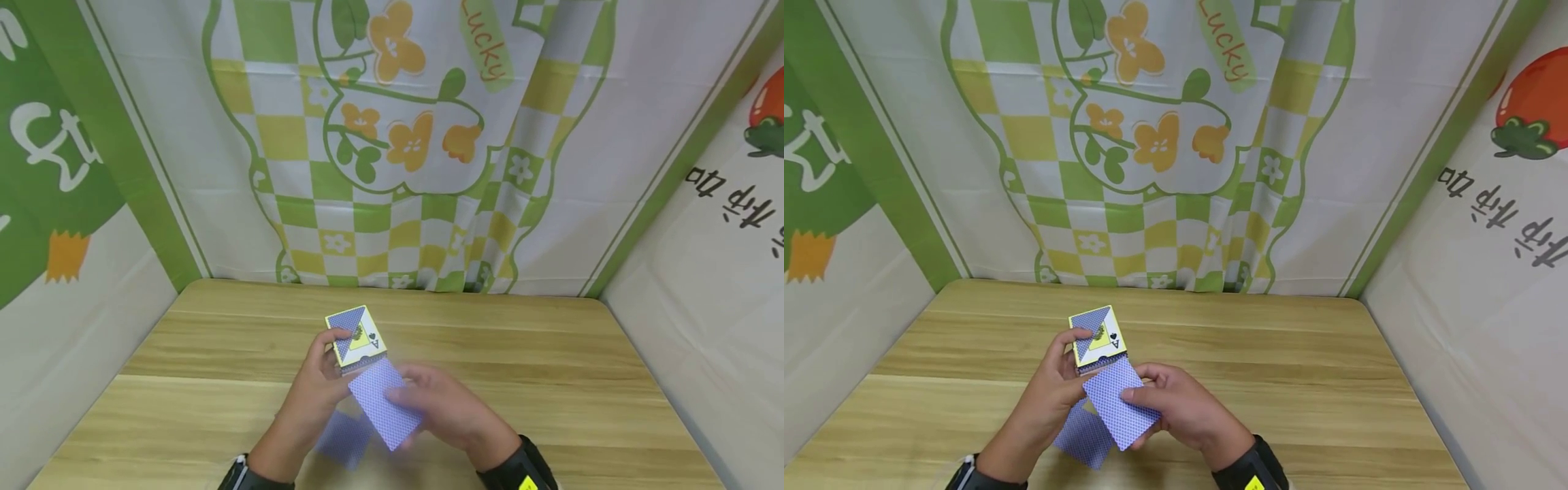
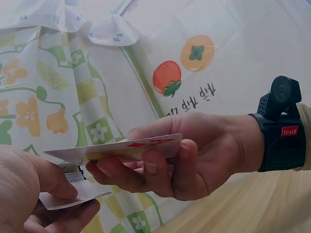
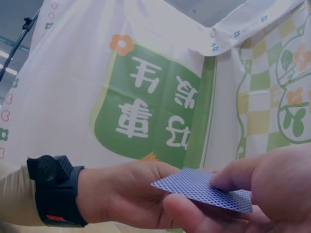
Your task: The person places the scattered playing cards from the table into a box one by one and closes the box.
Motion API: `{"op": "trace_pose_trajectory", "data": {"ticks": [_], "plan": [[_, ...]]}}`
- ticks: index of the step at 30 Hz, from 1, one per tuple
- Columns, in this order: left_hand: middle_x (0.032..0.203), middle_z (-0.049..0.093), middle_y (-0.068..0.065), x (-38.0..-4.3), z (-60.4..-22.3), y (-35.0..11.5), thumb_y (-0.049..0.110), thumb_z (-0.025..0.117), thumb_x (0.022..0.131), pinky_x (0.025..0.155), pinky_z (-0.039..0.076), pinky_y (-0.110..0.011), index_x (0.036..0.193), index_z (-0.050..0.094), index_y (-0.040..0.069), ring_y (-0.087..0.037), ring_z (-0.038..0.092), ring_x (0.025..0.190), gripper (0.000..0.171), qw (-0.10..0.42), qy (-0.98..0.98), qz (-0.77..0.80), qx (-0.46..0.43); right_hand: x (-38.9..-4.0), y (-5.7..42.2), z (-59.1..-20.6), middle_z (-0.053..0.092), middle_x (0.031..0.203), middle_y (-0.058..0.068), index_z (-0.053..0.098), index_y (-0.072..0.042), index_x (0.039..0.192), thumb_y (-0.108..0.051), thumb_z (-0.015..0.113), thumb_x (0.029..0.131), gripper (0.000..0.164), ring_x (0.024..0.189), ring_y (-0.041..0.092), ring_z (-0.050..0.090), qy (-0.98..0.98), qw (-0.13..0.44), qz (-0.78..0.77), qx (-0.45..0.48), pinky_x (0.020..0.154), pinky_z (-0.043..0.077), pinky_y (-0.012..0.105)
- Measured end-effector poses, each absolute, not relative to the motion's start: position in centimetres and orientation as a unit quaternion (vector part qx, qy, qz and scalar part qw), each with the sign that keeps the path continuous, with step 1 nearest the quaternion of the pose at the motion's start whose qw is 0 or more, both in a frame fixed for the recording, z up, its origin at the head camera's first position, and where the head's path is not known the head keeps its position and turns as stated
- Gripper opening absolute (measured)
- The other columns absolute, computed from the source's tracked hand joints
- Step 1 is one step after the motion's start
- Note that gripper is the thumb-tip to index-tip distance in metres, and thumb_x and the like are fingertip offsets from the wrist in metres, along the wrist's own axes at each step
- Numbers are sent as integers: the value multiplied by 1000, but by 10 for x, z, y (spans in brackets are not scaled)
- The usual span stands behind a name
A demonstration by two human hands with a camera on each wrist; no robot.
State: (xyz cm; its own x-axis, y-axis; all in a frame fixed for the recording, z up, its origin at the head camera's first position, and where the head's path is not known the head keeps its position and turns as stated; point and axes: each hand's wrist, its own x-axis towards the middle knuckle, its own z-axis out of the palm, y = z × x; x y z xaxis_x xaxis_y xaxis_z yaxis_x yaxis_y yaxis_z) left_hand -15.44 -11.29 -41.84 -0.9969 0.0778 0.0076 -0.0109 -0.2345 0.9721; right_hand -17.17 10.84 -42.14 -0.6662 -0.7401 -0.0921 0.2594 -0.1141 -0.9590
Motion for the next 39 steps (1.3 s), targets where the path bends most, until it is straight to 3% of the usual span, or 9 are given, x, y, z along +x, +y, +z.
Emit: {"op": "trace_pose_trajectory", "data": {"ticks": [8,13,15,19,24,29,39], "plan": [[140,46,-26,-155,-420,-112,-18,60,78,86,57,-32,137,35,11,-27,62,110,70,32,618,784,40,-171,101,-417,70,103,10,46,11,138,-13,59,98,48,85,21,71,580,329,-724,-180,62,58,27],[142,44,-26,-155,-421,-112,-18,59,78,83,57,-30,137,34,12,-27,62,110,70,36,616,786,46,-169,95,-415,68,103,15,47,10,133,-15,60,99,44,88,24,69,603,300,-723,-152,61,58,27],[141,44,-26,-155,-421,-112,-18,58,79,82,57,-29,137,34,12,-27,62,110,70,35,616,786,46,-168,94,-414,67,102,16,49,8,129,-17,59,100,41,85,24,68,613,290,-722,-141,60,58,27],[140,45,-25,-154,-421,-111,-19,57,78,82,57,-29,138,34,11,-27,62,109,71,38,615,786,49,-165,93,-410,67,91,14,50,6,123,-24,59,101,38,63,16,65,640,270,-708,-129,49,53,25],[139,45,-24,-154,-420,-111,-20,56,77,84,58,-31,139,33,12,-28,63,111,73,44,616,785,46,-159,90,-408,61,71,5,53,0,120,-34,60,101,40,43,8,47,677,246,-686,-101,37,37,21],[139,47,-23,-154,-418,-111,-19,56,77,86,58,-32,139,35,13,-28,63,112,73,34,619,784,34,-154,86,-407,50,60,-1,52,-4,121,-39,58,101,40,40,7,36,685,246,-683,-69,37,27,19],[141,46,-24,-154,-418,-110,-15,61,80,89,57,-33,140,34,13,-28,63,114,72,41,615,787,32,-153,86,-406,49,61,-1,49,-5,126,-36,59,101,42,42,7,37,669,244,-699,-72,38,27,20]]}}
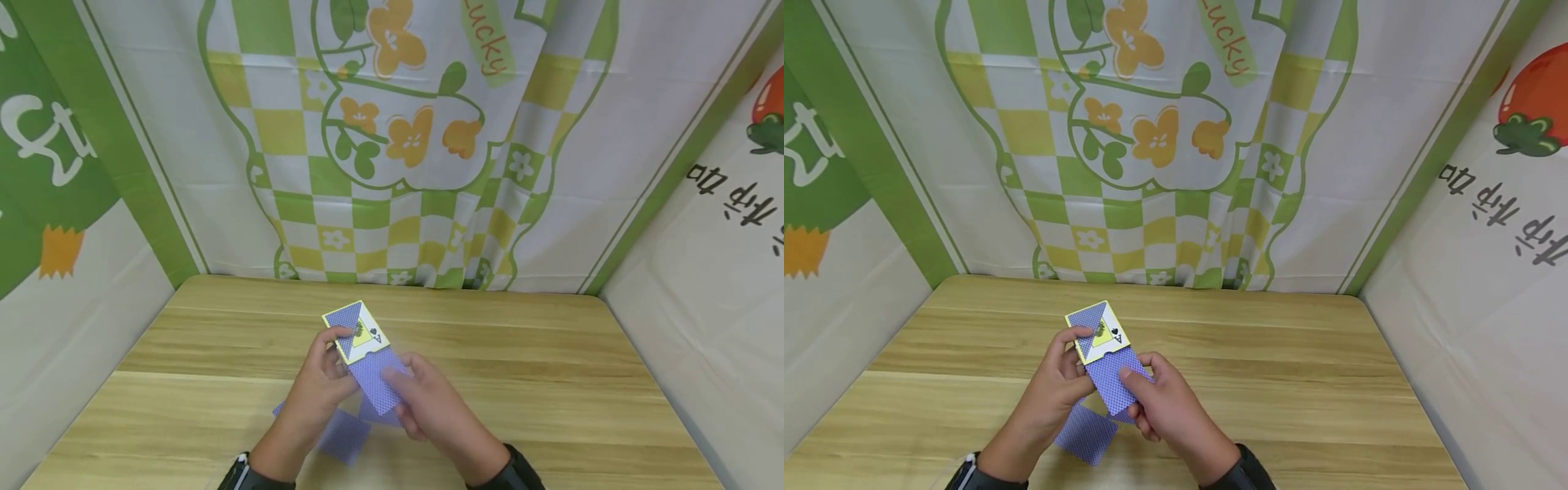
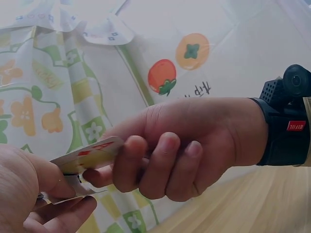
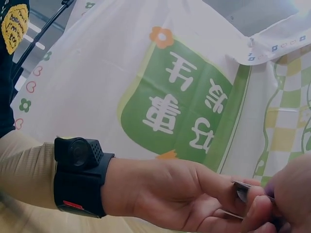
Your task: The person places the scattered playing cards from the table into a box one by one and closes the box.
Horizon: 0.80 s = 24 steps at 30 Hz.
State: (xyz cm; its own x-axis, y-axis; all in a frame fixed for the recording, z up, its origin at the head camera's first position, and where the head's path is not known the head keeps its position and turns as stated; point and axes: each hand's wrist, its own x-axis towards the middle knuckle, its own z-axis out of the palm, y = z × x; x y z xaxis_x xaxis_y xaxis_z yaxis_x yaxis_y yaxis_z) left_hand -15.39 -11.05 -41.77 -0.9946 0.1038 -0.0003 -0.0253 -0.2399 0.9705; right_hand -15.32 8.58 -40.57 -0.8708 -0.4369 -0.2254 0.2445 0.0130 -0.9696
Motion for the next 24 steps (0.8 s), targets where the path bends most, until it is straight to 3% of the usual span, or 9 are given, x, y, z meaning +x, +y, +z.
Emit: {"op": "trace_pose_trajectory", "data": {"ticks": [7,13,24], "plan": [[142,45,-23,-154,-418,-110,-14,63,80,88,57,-33,140,34,14,-28,62,115,72,45,615,787,31,-159,94,-406,66,81,2,35,-8,144,-22,68,96,60,44,5,45,630,258,-724,-116,39,33,20],[142,45,-24,-153,-418,-110,-14,63,80,87,57,-32,140,35,15,-28,62,115,72,47,613,788,29,-161,96,-404,72,94,11,31,-6,146,-14,71,93,67,48,8,53,639,231,-722,-132,41,43,22],[131,53,-22,-150,-419,-106,-10,68,82,84,58,-34,139,32,10,-27,65,106,70,76,625,774,68,-169,94,-409,59,72,4,52,-13,133,-31,75,92,50,50,12,45,773,95,-622,-84,44,40,23]]}}
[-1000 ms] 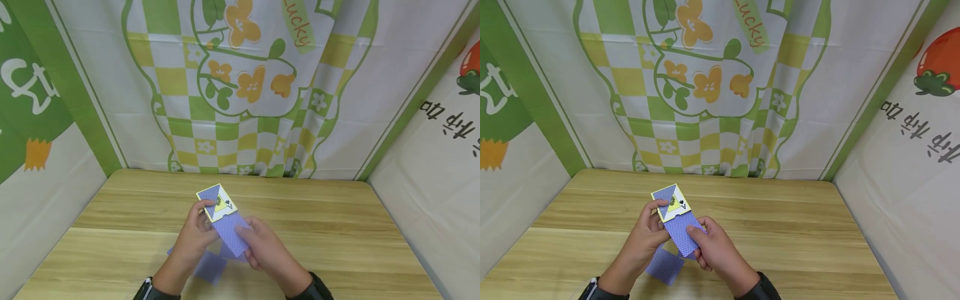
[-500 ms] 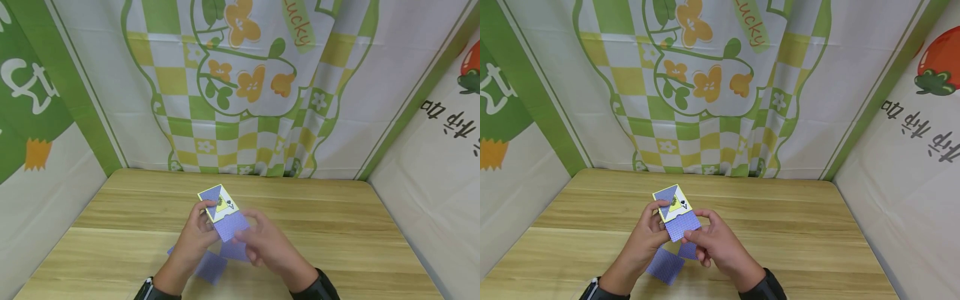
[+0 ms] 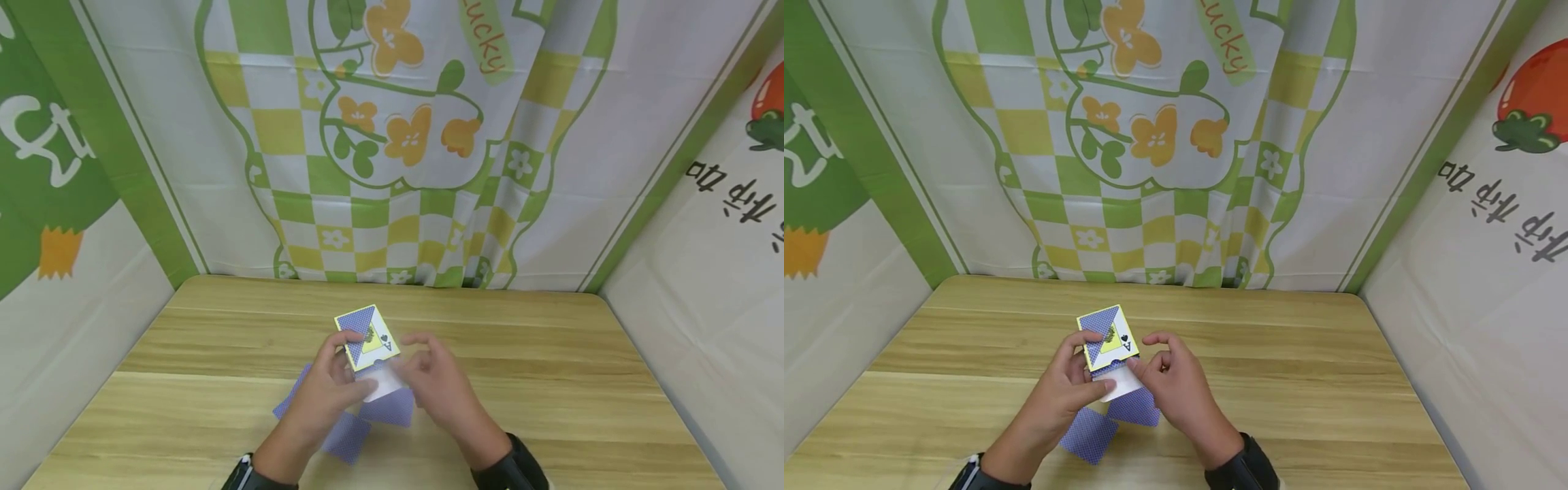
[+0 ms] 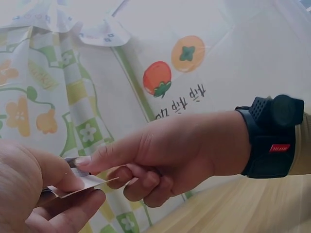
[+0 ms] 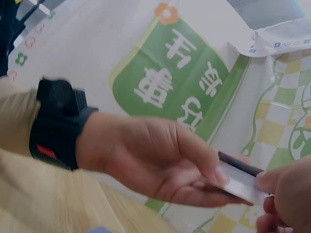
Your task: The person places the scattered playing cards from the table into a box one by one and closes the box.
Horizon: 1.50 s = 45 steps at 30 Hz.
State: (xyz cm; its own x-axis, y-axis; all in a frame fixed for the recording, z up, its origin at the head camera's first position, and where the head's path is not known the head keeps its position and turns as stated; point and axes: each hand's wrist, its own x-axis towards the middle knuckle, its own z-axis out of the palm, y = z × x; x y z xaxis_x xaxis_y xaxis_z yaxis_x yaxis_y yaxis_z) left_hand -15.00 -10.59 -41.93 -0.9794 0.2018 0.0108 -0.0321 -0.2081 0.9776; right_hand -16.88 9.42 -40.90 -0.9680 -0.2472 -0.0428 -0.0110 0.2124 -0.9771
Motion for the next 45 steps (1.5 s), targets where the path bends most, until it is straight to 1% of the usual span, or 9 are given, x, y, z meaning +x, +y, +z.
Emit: {"op": "trace_pose_trajectory", "data": {"ticks": [7,13,18,23,27,34,40,42,45], "plan": [[131,51,-23,-149,-419,-106,-7,67,84,83,58,-33,140,29,9,-26,65,104,69,82,633,766,81,-173,96,-413,54,67,1,60,-11,120,-28,74,92,36,52,11,45,795,60,-597,-88,45,37,21],[128,53,-21,-150,-418,-106,-8,67,83,82,58,-33,140,31,11,-26,65,102,70,77,628,772,62,-175,97,-417,57,70,1,64,-14,113,-34,73,93,30,56,13,50,809,56,-580,-79,49,43,24],[134,53,-22,-150,-415,-108,-10,66,82,83,57,-32,141,34,14,-26,64,107,72,47,619,783,22,-184,103,-428,60,76,4,65,-16,107,-37,65,98,23,62,18,56,824,58,-557,-89,54,49,29],[139,49,-22,-152,-414,-110,-14,64,81,85,57,-31,141,32,14,-26,63,112,74,34,609,793,6,-197,110,-452,65,88,3,65,-14,106,-25,63,100,13,72,17,60,878,75,-449,-148,60,52,32],[140,49,-22,-153,-414,-111,-15,65,80,86,57,-31,141,32,14,-26,63,112,75,37,607,794,5,-200,113,-466,65,94,3,66,-8,111,-17,69,93,21,81,19,62,914,107,-346,-180,68,53,37],[137,50,-23,-153,-414,-111,-14,65,81,85,58,-30,141,32,11,-25,64,109,73,32,604,797,8,-203,117,-476,65,105,5,66,-5,117,-22,77,84,38,99,23,60,929,108,-294,-195,84,52,43],[134,51,-22,-152,-414,-111,-15,64,81,84,58,-31,141,33,12,-25,64,107,73,36,604,796,5,-207,116,-476,58,80,-4,65,-9,89,-21,80,83,21,77,13,52,914,116,-305,-241,67,46,30],[134,51,-22,-153,-415,-111,-15,63,80,84,58,-31,140,33,14,-26,64,107,73,38,606,795,4,-209,116,-477,51,72,-6,60,-11,80,-23,81,81,24,70,11,47,913,111,-297,-256,62,42,27],[132,51,-21,-153,-416,-111,-16,63,80,83,58,-31,140,34,14,-26,65,107,73,40,605,795,6,-210,115,-478,50,70,-9,61,-13,76,-23,83,80,25,68,8,47,907,112,-297,-275,62,41,25]]}}
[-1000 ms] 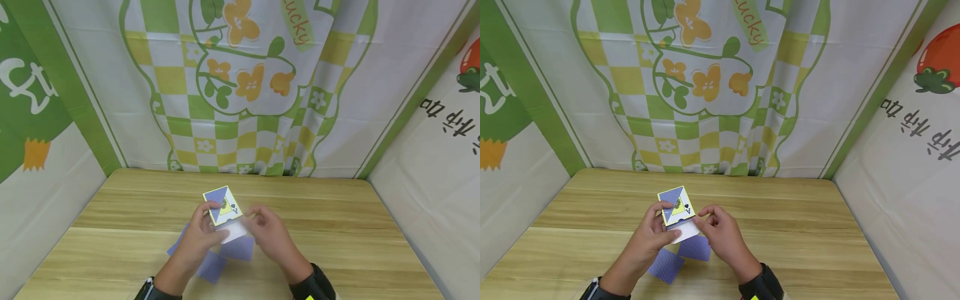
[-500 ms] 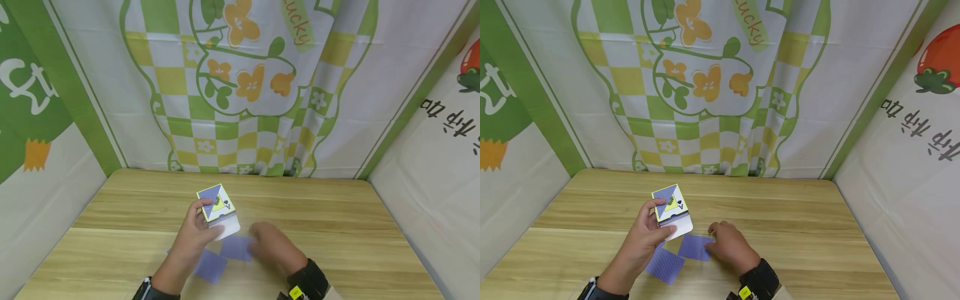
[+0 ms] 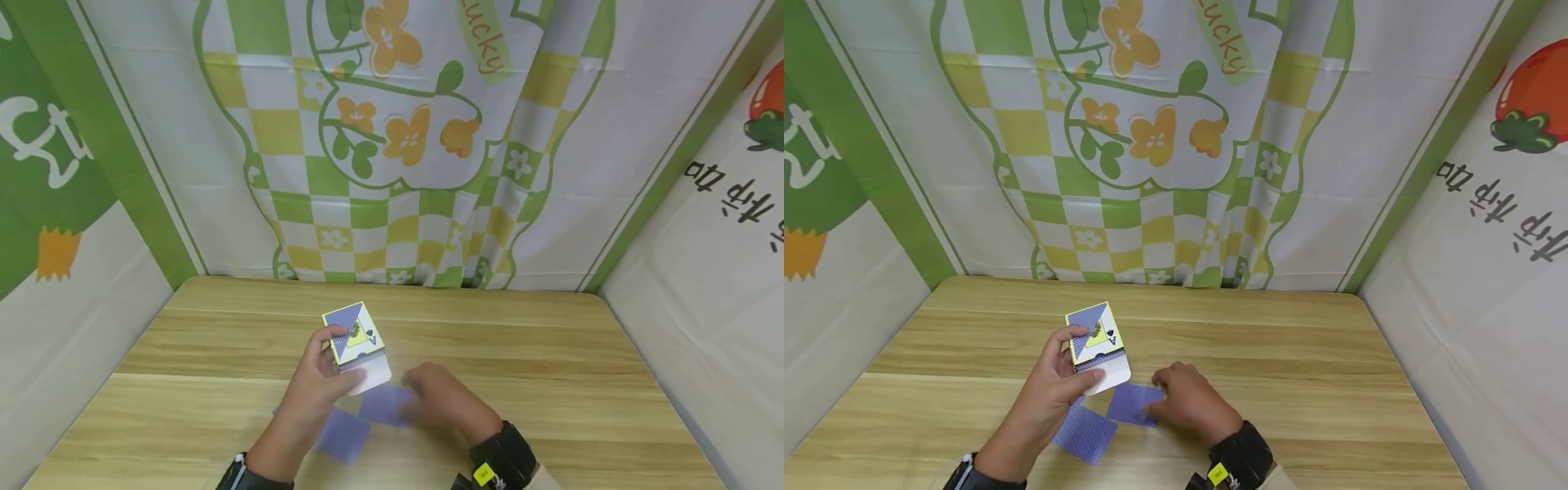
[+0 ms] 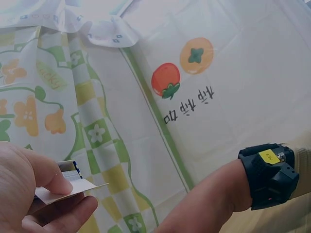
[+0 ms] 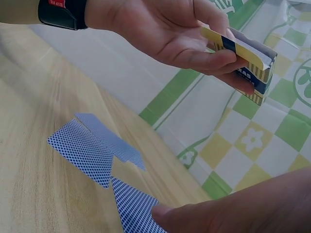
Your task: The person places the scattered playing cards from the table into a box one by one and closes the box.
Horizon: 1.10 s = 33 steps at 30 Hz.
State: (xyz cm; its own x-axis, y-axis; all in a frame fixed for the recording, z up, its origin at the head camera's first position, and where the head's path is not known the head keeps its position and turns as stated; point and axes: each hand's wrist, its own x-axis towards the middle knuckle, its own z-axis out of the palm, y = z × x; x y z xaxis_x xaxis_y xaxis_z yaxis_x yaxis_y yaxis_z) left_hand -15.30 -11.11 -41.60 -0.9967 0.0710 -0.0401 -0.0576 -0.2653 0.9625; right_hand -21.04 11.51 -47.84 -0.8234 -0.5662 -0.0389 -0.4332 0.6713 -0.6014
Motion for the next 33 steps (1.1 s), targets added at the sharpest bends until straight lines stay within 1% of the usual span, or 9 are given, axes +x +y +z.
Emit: {"op": "trace_pose_trajectory", "data": {"ticks": [2,5,8,13,15,18,21,25,33], "plan": [[131,52,-21,-153,-417,-111,-16,64,80,82,58,-30,140,34,14,-25,65,106,73,41,602,797,7,-211,114,-480,55,71,-10,65,-15,79,-24,84,79,21,69,8,51,899,117,-305,-291,63,44,25],[129,52,-20,-153,-417,-111,-15,64,81,81,58,-29,140,33,12,-24,65,104,72,40,601,799,11,-210,111,-484,62,80,-12,71,-19,90,-25,85,79,18,77,6,56,893,112,-304,-312,70,48,25],[128,53,-19,-153,-417,-110,-15,64,81,81,58,-28,140,33,11,-23,65,103,71,38,600,799,14,-207,107,-490,60,88,-16,71,-24,98,-36,87,76,30,85,4,55,900,88,-275,-327,78,47,25],[129,53,-20,-153,-417,-111,-15,64,81,81,58,-28,140,34,13,-24,65,104,72,40,605,795,14,-200,98,-495,55,88,-16,67,-28,96,-53,89,66,45,87,5,49,909,47,-216,-355,80,42,28],[130,53,-20,-153,-417,-111,-14,64,82,81,57,-28,140,33,14,-25,65,104,72,40,607,793,16,-196,95,-492,55,90,-15,66,-26,98,-53,89,65,47,89,7,48,911,38,-199,-359,82,41,30],[130,52,-20,-154,-418,-111,-14,64,82,81,57,-28,140,33,14,-25,65,104,72,40,608,792,18,-190,92,-488,55,96,-11,67,-23,107,-50,88,66,54,93,9,47,917,29,-180,-356,85,41,32],[130,52,-20,-154,-418,-110,-14,64,81,80,57,-28,140,34,14,-25,64,104,72,40,605,795,16,-186,91,-486,57,102,-8,67,-19,117,-46,88,68,59,96,11,48,918,35,-175,-355,87,42,33],[130,52,-21,-153,-418,-110,-14,65,81,81,57,-29,140,34,14,-26,64,105,73,43,604,796,12,-185,90,-488,58,105,-7,66,-20,122,-44,88,71,60,98,12,48,919,50,-176,-350,86,41,32],[134,51,-22,-152,-417,-110,-13,65,82,83,56,-29,142,34,15,-26,64,109,73,50,612,789,7,-183,90,-490,58,101,-8,67,-20,118,-35,87,74,51,97,10,48,918,65,-181,-346,86,41,30]]}}
